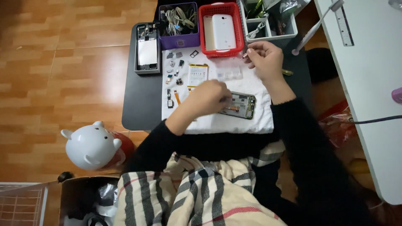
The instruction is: Disassembling and repairing the internal components of a smartphone on a workbench using small tools.
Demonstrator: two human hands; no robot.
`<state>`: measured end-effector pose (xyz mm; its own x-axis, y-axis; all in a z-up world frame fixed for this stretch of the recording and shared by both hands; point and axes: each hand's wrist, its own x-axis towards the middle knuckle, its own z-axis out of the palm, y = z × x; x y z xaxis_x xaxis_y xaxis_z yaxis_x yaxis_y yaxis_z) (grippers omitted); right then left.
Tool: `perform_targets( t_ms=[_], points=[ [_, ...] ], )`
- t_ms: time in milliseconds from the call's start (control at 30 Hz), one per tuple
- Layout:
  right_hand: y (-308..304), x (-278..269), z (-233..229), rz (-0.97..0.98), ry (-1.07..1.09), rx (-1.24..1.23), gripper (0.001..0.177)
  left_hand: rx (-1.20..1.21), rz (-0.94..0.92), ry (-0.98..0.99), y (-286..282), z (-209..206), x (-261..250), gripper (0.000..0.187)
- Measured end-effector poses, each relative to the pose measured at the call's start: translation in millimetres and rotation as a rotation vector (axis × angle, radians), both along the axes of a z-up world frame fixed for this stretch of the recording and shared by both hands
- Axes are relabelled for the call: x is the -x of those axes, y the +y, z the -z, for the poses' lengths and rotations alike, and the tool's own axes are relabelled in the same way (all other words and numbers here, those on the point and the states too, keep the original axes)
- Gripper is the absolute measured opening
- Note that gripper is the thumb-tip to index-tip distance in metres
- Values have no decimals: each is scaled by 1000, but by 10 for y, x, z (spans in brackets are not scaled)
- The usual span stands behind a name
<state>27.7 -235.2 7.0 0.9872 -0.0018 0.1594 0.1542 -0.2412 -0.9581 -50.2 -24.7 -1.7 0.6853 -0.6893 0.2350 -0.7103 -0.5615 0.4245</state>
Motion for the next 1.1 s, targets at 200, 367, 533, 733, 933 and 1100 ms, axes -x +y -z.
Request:
perform_targets(
  t_ms=[200,367,533,733,933,1100],
  points=[
    [-32,-21,39,-31,1,1,11,-49,-31,89,-66,216,184,21],
    [-37,-19,51,-48,0,8,11,-24,-43,144,-40,232,194,8],
    [-39,4,35,-53,-25,17,12,-7,-121,127,86,-13,383,16],
    [-37,42,-14,-47,2,59,12,46,-138,64,89,85,449,12],
    [-17,148,-105,-289,37,-35,18,103,-174,114,124,62,573,18],
    [73,217,262,-611,93,251,31,151,-282,-74,171,-54,773,23]
  ],
)
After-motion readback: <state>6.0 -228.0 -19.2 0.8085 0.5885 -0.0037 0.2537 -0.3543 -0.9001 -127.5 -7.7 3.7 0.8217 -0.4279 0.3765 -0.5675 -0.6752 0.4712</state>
